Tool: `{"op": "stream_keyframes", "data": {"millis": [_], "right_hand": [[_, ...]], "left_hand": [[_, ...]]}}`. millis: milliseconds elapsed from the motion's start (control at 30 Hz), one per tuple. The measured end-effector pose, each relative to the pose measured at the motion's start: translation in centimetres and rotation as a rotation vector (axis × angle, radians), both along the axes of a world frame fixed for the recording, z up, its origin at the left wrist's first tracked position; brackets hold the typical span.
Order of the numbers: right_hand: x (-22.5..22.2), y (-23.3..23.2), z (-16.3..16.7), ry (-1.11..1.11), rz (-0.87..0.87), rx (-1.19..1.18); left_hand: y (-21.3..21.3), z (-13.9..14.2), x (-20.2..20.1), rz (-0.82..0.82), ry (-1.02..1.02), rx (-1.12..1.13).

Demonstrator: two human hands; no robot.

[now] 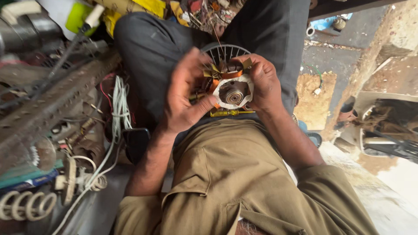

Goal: The person sits on the floor and winds copper wire around a motor stator core using a hand-held winding jig. The person rotates the jig and guides the wire into the slots, then uses scissors to trim the wire.

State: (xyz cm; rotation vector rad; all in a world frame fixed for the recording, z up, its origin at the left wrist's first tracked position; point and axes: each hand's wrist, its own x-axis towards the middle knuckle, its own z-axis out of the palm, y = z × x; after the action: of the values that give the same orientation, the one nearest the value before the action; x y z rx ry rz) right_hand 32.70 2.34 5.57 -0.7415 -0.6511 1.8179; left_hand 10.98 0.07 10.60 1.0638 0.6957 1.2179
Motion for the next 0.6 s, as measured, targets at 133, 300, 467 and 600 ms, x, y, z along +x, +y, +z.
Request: {"op": "stream_keyframes", "data": {"millis": [133, 300, 467, 600], "right_hand": [[1.4, 0.8, 0.3, -0.338, 0.092, 0.307], [2.8, 1.6, 1.0, -0.538, 0.205, 0.575], [3.7, 0.2, 1.9, -0.695, 0.284, 0.835], [4.1, -1.6, 2.2, -0.739, 0.264, 0.901]], "left_hand": [[-1.6, -1.9, 0.2, 0.056, 0.107, -0.128], [-1.6, -3.3, -0.1, 0.135, 0.499, 0.244], [-2.7, -2.7, -0.6, 0.056, 0.561, 0.301], [-3.7, -1.9, -0.5, -0.065, 0.641, 0.361]]}}
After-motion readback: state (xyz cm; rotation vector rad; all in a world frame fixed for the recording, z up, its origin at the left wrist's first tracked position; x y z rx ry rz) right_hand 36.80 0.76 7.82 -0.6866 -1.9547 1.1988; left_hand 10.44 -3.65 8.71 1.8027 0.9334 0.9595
